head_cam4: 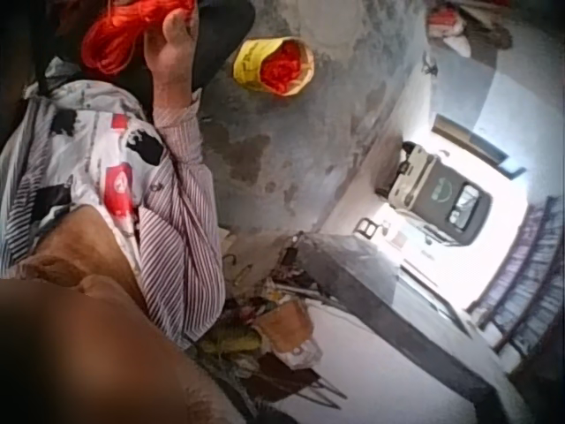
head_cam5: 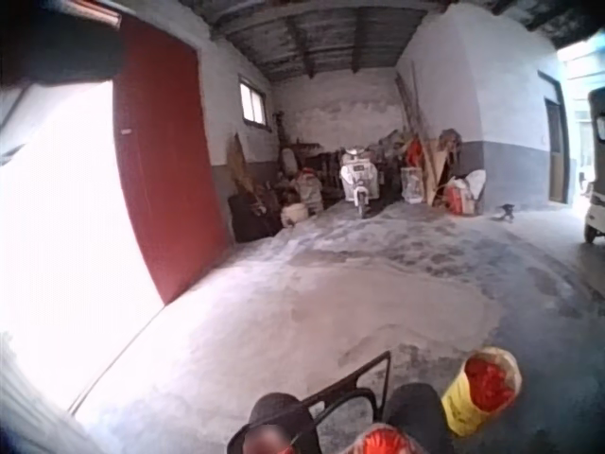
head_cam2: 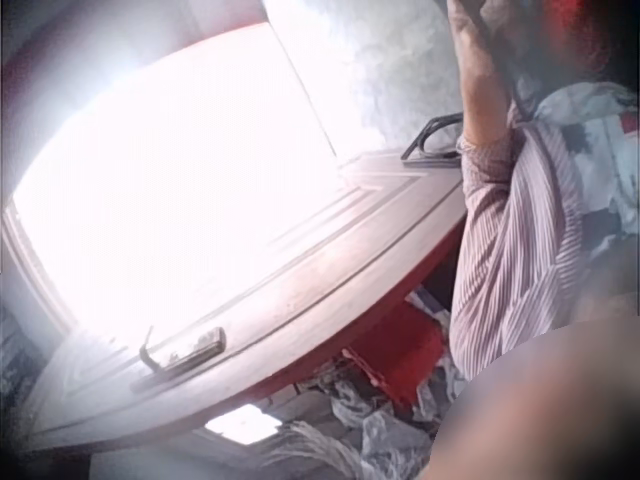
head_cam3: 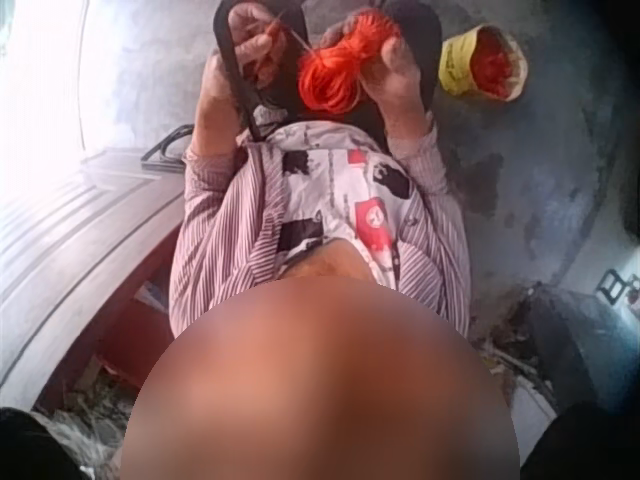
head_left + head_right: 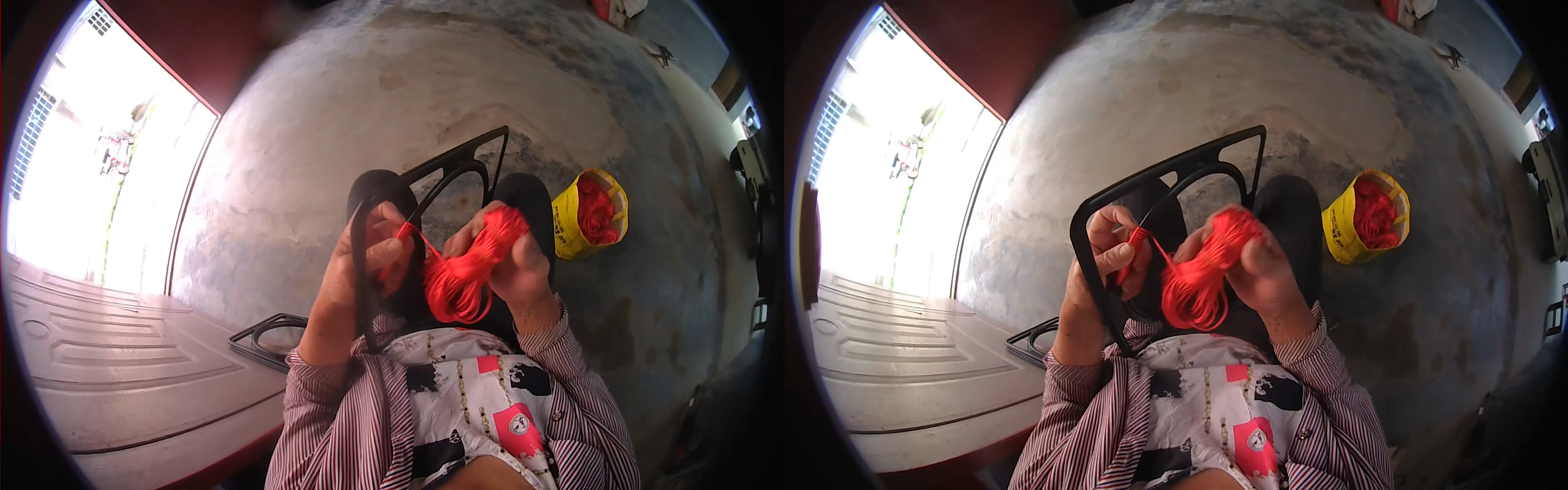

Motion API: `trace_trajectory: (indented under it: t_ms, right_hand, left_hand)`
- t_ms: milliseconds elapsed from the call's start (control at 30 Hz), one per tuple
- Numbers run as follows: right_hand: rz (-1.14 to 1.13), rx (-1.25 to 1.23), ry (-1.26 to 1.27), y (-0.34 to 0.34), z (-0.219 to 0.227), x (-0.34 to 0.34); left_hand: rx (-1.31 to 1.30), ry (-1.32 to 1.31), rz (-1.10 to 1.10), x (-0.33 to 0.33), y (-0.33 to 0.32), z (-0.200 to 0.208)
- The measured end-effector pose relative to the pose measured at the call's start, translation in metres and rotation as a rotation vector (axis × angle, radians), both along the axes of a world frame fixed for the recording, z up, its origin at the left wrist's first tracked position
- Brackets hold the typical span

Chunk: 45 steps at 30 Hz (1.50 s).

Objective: Wrap red plastic cord around a frame for furniture or a mirror.

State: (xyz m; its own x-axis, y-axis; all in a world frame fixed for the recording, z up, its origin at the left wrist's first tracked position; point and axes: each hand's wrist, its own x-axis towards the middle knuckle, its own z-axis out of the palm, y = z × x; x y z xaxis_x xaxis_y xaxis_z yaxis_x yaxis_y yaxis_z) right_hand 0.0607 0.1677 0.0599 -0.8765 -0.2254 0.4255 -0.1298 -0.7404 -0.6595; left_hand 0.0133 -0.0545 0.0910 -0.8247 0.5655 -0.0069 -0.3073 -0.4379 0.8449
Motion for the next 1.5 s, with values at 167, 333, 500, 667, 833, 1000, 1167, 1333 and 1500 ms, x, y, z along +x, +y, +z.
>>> trace_trajectory:
  t_ms: [167,333,500,667,833,1000,1167,1333,1500]
  right_hand:
    - [-0.249,-0.467,-0.233,0.041,-0.004,-0.014]
    - [-0.29,-0.551,-0.242,0.064,-0.026,-0.047]
    - [-0.46,-0.718,-0.373,0.15,-0.074,-0.047]
    - [-0.389,-0.533,-0.625,0.077,-0.018,-0.017]
    - [-0.071,0.167,-0.327,0.007,0.045,0.008]
    - [-0.33,0.745,-0.347,-0.012,0.056,-0.012]
    - [-0.059,0.175,-0.212,0.003,0.008,-0.015]
    - [0.166,-0.234,-0.458,-0.011,-0.033,-0.026]
    - [0.288,-0.285,-0.238,-0.018,-0.019,-0.036]
  left_hand:
    - [-0.018,-0.041,0.029,0.002,-0.004,0.006]
    - [-0.153,-0.057,-0.007,0.008,0.013,0.012]
    - [0.093,0.07,0.011,-0.006,-0.025,-0.022]
    - [0.005,-0.014,0.12,-0.005,-0.019,-0.015]
    - [-0.009,-0.12,0.043,-0.007,0.002,-0.007]
    - [-0.236,-0.266,0.289,0.016,0.041,0.02]
    - [-0.014,-0.123,0.039,0.008,0.021,0.003]
    - [0.209,-0.378,-0.077,0.02,0.031,0.012]
    - [0.171,-0.402,-0.044,0.027,0.048,0.0]
